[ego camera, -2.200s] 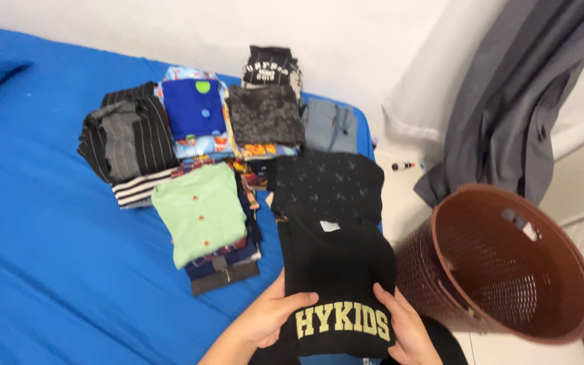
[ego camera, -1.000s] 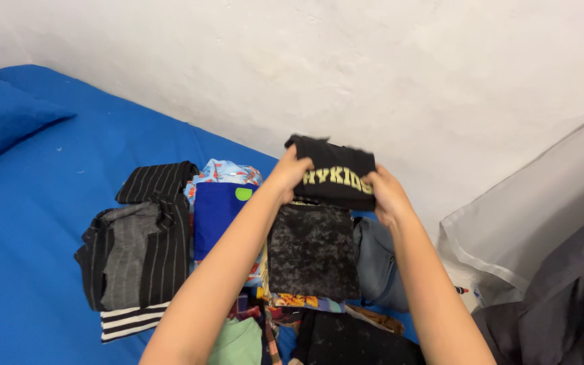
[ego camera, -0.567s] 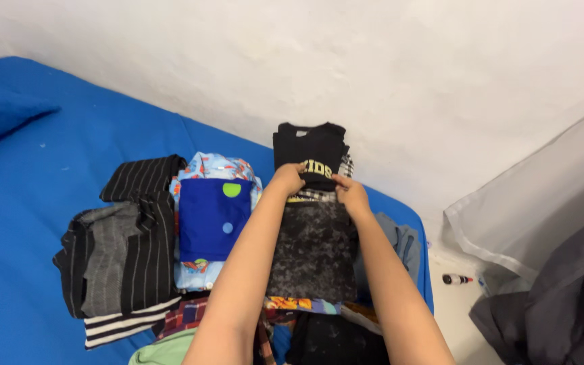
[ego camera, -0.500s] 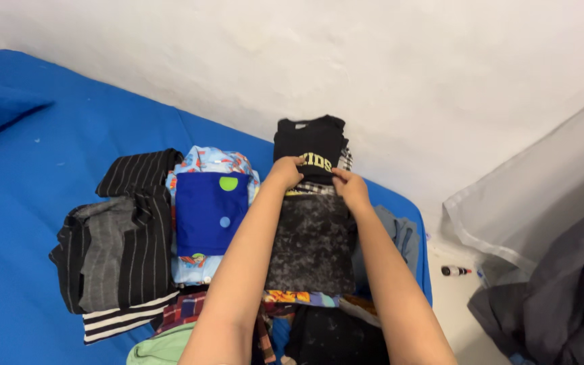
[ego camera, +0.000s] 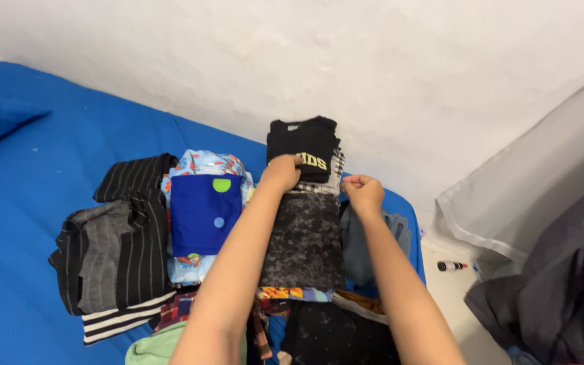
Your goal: The person folds various garments including shirts, pants, and shorts taken from a laundry basket and places them in neat stacks on a blue bed. The person handles each item individually, smoothing and folding them before stacking.
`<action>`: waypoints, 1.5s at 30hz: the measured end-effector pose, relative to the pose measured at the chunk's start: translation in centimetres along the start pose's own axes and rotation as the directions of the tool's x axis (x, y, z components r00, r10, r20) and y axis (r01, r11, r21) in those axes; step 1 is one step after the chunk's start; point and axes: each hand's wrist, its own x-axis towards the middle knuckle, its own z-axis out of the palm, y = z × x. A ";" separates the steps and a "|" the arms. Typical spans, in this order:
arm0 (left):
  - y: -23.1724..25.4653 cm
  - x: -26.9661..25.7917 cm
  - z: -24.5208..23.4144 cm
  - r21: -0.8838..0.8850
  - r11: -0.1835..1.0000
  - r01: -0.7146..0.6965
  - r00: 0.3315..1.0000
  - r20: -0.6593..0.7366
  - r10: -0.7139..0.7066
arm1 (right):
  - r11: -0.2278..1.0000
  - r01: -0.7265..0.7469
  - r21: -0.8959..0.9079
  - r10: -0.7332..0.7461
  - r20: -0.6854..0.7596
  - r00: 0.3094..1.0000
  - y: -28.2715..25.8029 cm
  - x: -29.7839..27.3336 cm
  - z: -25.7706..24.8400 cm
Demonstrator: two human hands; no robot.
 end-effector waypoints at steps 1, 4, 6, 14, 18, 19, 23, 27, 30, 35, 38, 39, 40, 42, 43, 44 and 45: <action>1.3 -1.0 -0.9 0.008 1.000 0.001 0.999 -0.034 -0.001 | 0.999 0.003 0.049 -0.006 0.053 0.999 -0.2 -0.4 -0.8; 6.3 -4.6 -4.1 0.051 0.953 -0.297 0.912 -0.279 0.299 | 0.971 -0.036 0.236 0.004 0.133 0.991 -2.2 -2.2 -3.5; 10.2 -8.3 -5.4 -0.030 0.910 -0.414 0.863 -0.331 0.382 | 0.962 -0.007 0.273 -0.051 0.205 0.977 -3.8 -5.2 -6.9; 10.6 -37.1 -5.1 -0.202 0.675 -0.710 0.653 0.168 0.738 | 0.955 -0.082 0.286 -0.025 0.352 0.936 -1.5 -30.7 -24.7; 7.7 -48.3 0.7 -0.436 0.875 -0.210 0.752 0.499 0.430 | 0.846 -0.455 0.279 0.373 0.301 0.878 4.6 -44.3 -27.7; 7.1 -51.5 2.1 -0.468 0.883 0.030 0.725 0.618 0.303 | 0.824 -0.523 0.218 0.463 0.272 0.843 6.2 -47.6 -27.5; 5.8 -56.8 6.0 -0.466 0.869 -0.165 0.763 0.497 0.412 | 0.837 -0.532 0.133 0.492 0.244 0.836 9.6 -55.5 -23.9; 6.9 -57.6 6.9 -0.367 0.930 -0.001 0.888 0.428 0.170 | 0.856 -0.505 -0.109 0.517 0.147 0.844 10.0 -59.0 -21.3; 9.0 -57.6 6.3 -0.340 0.938 0.061 0.893 0.439 0.101 | 0.856 -0.512 0.069 0.495 0.168 0.852 9.2 -60.0 -20.5; 13.8 -57.0 5.5 -0.232 0.967 -0.102 0.876 0.439 0.198 | 0.981 -0.163 0.104 0.160 0.034 0.986 6.5 -59.7 -20.9; 16.9 -55.9 5.7 -0.261 0.938 -0.230 0.847 0.420 0.324 | 0.975 -0.024 0.222 0.018 0.027 0.999 3.5 -59.9 -21.6; 17.6 -55.7 5.4 -0.256 0.937 -0.236 0.827 0.454 0.332 | 0.974 -0.011 0.227 0.011 -0.001 1.000 2.5 -59.8 -22.0; 18.4 -55.6 5.0 -0.254 0.936 -0.242 0.806 0.485 0.340 | 0.973 0.004 0.230 0.003 -0.026 1.000 1.5 -59.7 -22.5; 19.8 -55.8 3.7 -0.320 0.902 -0.291 0.797 0.440 0.413 | 0.933 -0.027 0.358 0.031 -0.005 1.000 -0.2 -60.2 -23.9; 20.4 -56.1 2.6 -0.383 0.861 -0.334 0.804 0.360 0.473 | 0.876 -0.077 0.476 0.062 0.047 0.997 -0.9 -60.6 -24.7; 21.0 -56.4 1.5 -0.437 0.816 -0.379 0.806 0.278 0.523 | 0.800 -0.133 0.585 0.088 0.104 0.991 -1.5 -60.8 -25.1; 21.8 -56.3 0.5 -0.491 0.761 -0.424 0.801 0.190 0.568 | 0.877 -0.173 0.448 0.121 0.143 0.982 -1.8 -60.9 -25.1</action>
